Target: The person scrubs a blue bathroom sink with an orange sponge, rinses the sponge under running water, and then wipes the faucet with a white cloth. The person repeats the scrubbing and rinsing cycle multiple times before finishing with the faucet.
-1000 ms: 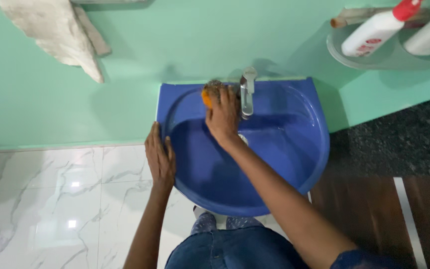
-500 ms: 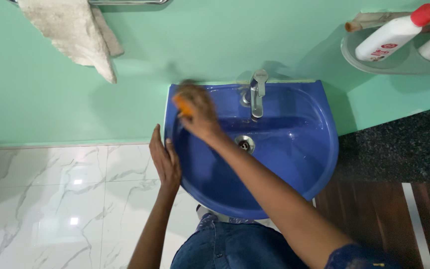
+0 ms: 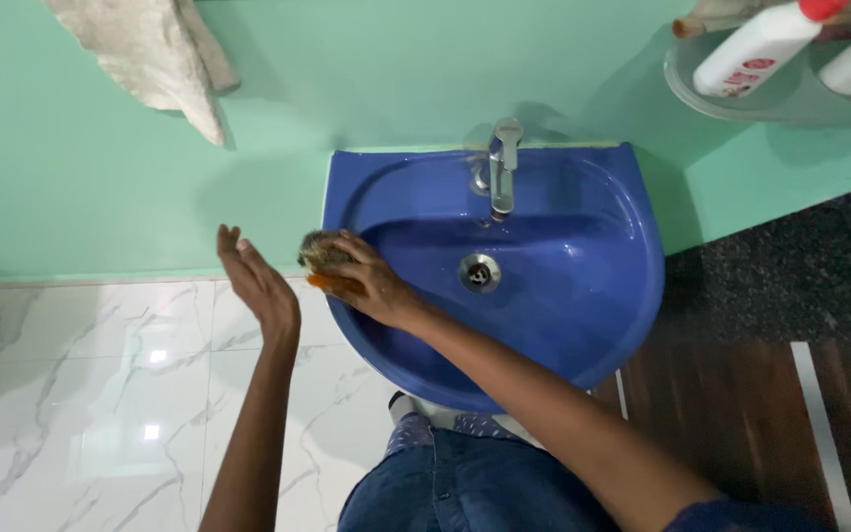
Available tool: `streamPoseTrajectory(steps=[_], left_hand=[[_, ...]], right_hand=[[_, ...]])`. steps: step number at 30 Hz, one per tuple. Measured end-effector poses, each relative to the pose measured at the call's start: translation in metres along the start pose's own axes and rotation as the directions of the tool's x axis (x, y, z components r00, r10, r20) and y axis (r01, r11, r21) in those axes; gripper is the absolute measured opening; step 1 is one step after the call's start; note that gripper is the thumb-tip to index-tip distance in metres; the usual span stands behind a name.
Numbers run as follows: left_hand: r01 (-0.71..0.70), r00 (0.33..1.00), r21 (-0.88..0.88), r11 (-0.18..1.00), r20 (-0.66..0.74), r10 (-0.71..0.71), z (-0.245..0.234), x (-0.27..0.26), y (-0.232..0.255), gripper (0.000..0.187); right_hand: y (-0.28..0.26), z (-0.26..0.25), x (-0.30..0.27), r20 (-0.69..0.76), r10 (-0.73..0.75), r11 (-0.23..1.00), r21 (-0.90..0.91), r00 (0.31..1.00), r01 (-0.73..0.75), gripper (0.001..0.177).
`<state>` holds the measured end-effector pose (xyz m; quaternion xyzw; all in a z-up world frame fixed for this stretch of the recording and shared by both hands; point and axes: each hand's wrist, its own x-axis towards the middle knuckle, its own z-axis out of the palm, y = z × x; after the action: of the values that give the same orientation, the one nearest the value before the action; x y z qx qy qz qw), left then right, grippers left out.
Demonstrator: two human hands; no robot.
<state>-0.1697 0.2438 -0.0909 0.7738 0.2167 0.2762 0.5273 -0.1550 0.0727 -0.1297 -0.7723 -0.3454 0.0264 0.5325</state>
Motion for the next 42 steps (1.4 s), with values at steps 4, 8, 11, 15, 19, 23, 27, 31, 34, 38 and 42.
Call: streamPoseTrajectory(steps=[4, 8, 11, 15, 19, 23, 27, 31, 34, 38, 42], left_hand=[[0.037, 0.995, -0.069, 0.997, 0.097, -0.030, 0.017, -0.013, -0.008, 0.066], [0.023, 0.987, -0.019, 1.000, 0.159, -0.020, 0.031, -0.032, -0.028, 0.063], [0.012, 0.974, 0.072, 0.997, 0.225, -0.028, 0.041, -0.045, -0.036, 0.059], [-0.208, 0.955, 0.212, 0.955, 0.254, 0.151, 0.047, -0.068, -0.035, 0.052], [-0.157, 0.959, 0.252, 0.955, 0.268, 0.087, 0.042, -0.076, -0.023, 0.052], [-0.215, 0.953, 0.200, 0.956, 0.259, 0.160, 0.040, -0.079, -0.018, 0.052], [-0.206, 0.952, 0.197, 0.959, 0.267, 0.149, 0.042, -0.077, -0.018, 0.056], [-0.282, 0.939, 0.191, 0.940, 0.255, 0.230, 0.042, -0.077, -0.018, 0.055], [-0.212, 0.955, 0.237, 0.948, 0.254, 0.150, 0.046, -0.073, -0.014, 0.056], [-0.221, 0.949, 0.207, 0.953, 0.273, 0.160, 0.043, -0.074, -0.013, 0.057], [-0.186, 0.953, 0.228, 0.956, 0.281, 0.118, 0.042, -0.074, -0.018, 0.057]], right_hand=[[-0.002, -0.007, -0.082, 0.314, 0.031, 0.936, 0.325, 0.949, -0.138, 0.066], [0.000, -0.143, -0.193, 0.699, 0.299, 0.895, 0.030, 0.649, -0.444, 0.046], [0.032, -0.272, -0.205, 0.656, 0.602, 0.794, -0.432, 0.455, -0.427, 0.042], [0.057, -0.293, -0.213, -0.060, 0.356, 0.420, -0.882, 0.933, -0.216, 0.043], [0.024, -0.142, -0.209, 0.139, 0.477, 0.592, -0.781, 0.868, -0.200, 0.018], [0.003, -0.031, -0.132, 0.239, 0.508, 0.860, -0.077, 0.828, -0.505, 0.053], [0.060, -0.070, -0.121, 0.197, 0.234, 0.963, 0.090, 0.952, -0.255, 0.037], [0.095, -0.184, -0.174, -0.138, 0.117, 0.759, -0.626, 0.983, -0.178, 0.024], [0.104, -0.158, -0.176, -0.328, 0.142, 0.408, -0.840, 0.934, -0.357, 0.055], [0.113, -0.046, -0.130, -0.122, 0.444, 0.764, -0.466, 0.887, -0.447, 0.066], [0.033, -0.040, -0.152, 0.445, 0.513, 0.842, -0.097, 0.734, -0.530, 0.070]])
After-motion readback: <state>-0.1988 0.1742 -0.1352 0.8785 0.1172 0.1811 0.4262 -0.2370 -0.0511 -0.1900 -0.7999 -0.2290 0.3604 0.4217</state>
